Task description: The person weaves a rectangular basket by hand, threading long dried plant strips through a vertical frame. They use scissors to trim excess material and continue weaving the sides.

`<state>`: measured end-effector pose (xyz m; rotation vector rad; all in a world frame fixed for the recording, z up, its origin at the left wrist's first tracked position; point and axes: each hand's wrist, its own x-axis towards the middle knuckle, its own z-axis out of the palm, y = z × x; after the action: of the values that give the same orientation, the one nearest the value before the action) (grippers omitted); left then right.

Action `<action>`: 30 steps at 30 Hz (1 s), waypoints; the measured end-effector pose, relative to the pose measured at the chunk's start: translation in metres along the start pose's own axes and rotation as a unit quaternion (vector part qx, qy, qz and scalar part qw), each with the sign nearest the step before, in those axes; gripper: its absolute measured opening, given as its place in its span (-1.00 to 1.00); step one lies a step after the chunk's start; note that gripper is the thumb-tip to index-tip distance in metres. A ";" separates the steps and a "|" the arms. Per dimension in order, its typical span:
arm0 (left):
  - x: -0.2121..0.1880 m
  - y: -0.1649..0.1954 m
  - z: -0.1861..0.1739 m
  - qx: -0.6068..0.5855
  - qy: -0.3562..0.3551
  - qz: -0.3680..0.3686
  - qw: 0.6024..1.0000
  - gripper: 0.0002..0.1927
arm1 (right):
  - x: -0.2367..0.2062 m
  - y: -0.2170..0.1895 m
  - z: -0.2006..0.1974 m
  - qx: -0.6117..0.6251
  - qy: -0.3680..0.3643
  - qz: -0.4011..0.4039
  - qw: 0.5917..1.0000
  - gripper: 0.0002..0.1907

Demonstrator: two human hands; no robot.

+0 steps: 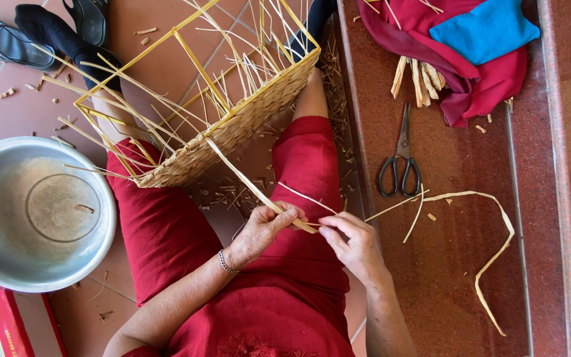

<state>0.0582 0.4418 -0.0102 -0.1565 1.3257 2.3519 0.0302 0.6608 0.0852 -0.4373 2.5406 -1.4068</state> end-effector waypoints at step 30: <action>0.076 -0.009 0.038 -0.072 0.093 -0.052 0.992 -0.64 | 0.074 0.232 -0.104 -0.249 0.167 0.345 0.889 -0.37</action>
<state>-0.0026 0.5011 -0.0199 -0.4878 1.1971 2.3896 -0.1090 0.8333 -0.0597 0.6579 2.8562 -0.5969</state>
